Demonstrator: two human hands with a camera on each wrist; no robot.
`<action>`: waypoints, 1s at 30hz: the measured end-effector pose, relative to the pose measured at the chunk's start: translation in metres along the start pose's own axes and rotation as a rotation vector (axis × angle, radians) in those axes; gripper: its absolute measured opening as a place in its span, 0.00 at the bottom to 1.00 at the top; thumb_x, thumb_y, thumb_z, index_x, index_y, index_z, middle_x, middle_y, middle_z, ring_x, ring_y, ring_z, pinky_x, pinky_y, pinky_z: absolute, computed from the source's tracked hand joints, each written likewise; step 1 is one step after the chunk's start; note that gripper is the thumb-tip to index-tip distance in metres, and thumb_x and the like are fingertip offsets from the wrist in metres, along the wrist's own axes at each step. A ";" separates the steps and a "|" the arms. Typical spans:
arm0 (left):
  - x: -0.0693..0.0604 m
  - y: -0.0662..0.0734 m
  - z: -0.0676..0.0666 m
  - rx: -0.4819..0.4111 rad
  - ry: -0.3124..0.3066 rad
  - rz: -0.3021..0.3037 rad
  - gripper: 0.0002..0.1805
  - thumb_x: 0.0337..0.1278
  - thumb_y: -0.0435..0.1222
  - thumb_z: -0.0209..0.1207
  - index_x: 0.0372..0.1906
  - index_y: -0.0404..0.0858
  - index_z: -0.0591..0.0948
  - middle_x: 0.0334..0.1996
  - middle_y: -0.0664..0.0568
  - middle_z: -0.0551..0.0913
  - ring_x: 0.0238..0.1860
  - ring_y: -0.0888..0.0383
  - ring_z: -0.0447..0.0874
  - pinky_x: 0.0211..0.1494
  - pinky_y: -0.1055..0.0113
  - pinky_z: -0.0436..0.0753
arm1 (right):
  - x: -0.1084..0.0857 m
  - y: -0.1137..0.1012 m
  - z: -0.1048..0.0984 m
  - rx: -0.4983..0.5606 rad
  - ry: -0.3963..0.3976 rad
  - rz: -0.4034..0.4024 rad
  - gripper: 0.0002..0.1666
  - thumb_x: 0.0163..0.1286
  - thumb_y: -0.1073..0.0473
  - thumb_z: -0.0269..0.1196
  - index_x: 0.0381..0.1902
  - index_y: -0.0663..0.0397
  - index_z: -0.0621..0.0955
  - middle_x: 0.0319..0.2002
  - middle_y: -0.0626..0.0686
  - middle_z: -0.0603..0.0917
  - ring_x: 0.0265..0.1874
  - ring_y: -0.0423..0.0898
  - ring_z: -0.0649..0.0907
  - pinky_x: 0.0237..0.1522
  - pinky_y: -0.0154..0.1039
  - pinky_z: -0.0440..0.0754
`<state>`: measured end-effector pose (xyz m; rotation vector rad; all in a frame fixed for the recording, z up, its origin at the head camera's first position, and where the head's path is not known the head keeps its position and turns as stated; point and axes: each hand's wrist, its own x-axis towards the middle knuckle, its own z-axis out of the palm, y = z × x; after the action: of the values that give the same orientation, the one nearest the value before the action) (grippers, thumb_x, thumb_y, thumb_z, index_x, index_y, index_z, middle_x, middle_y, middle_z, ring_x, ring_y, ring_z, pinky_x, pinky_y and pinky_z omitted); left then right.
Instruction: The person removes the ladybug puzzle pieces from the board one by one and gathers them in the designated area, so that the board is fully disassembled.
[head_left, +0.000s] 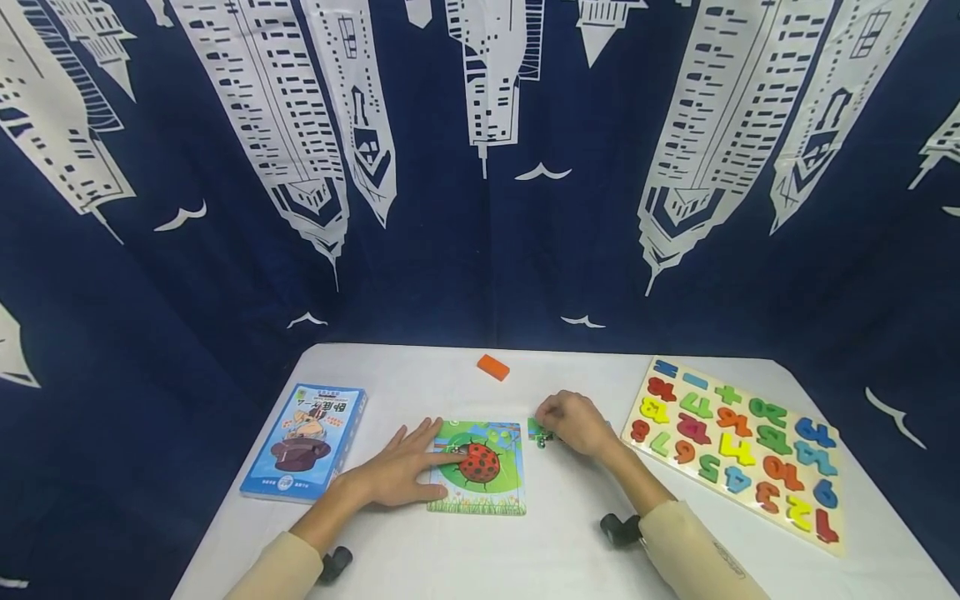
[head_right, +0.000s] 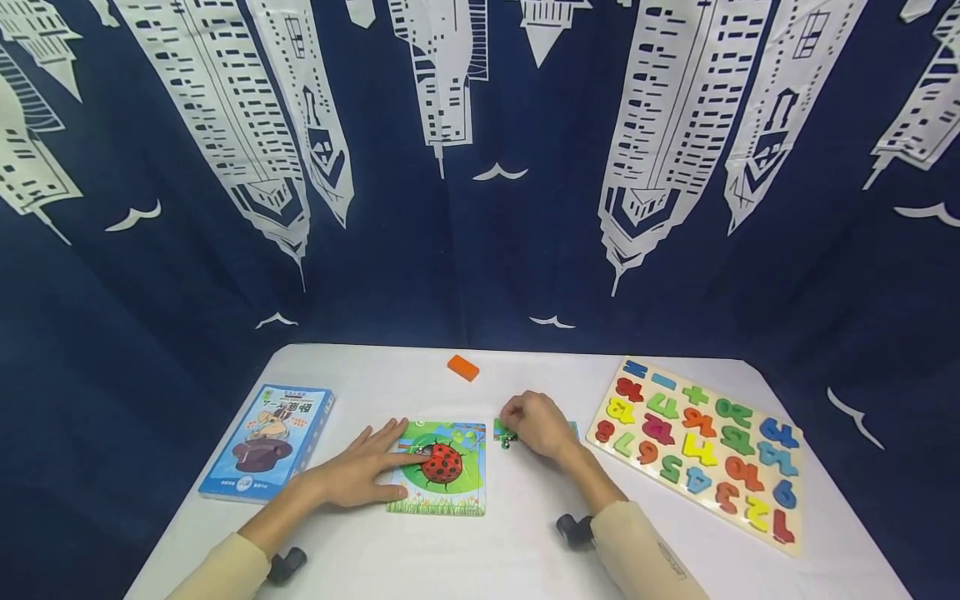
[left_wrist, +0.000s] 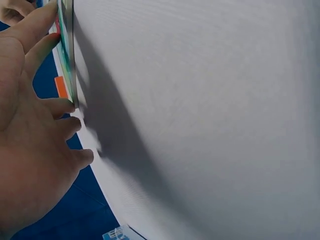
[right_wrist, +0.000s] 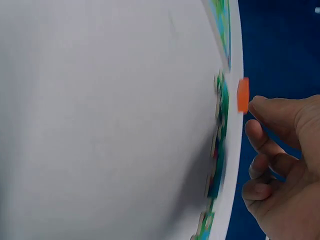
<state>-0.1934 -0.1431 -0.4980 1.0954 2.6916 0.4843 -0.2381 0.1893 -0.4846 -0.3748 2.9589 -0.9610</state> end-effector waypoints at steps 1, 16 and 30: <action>0.000 0.001 0.000 0.005 0.011 0.007 0.30 0.56 0.58 0.53 0.66 0.62 0.65 0.72 0.42 0.44 0.71 0.43 0.38 0.66 0.39 0.41 | -0.003 -0.003 0.001 0.008 -0.007 -0.017 0.03 0.60 0.56 0.65 0.31 0.47 0.84 0.29 0.40 0.78 0.30 0.40 0.76 0.37 0.40 0.74; 0.007 0.041 0.013 0.078 -0.048 0.163 0.30 0.60 0.60 0.46 0.68 0.65 0.58 0.72 0.47 0.45 0.71 0.46 0.39 0.66 0.40 0.47 | -0.042 -0.033 0.030 -0.067 -0.143 -0.236 0.20 0.58 0.49 0.66 0.47 0.49 0.82 0.39 0.42 0.79 0.40 0.39 0.77 0.43 0.39 0.76; 0.005 0.043 0.016 0.177 -0.120 0.158 0.30 0.62 0.59 0.43 0.69 0.65 0.54 0.73 0.45 0.42 0.71 0.45 0.34 0.67 0.42 0.44 | -0.048 -0.036 0.037 -0.176 -0.116 -0.238 0.26 0.55 0.48 0.68 0.51 0.51 0.81 0.43 0.43 0.76 0.43 0.40 0.76 0.47 0.41 0.76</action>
<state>-0.1647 -0.1075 -0.4972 1.3454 2.5949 0.1986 -0.1800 0.1508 -0.4966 -0.7729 2.9463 -0.6667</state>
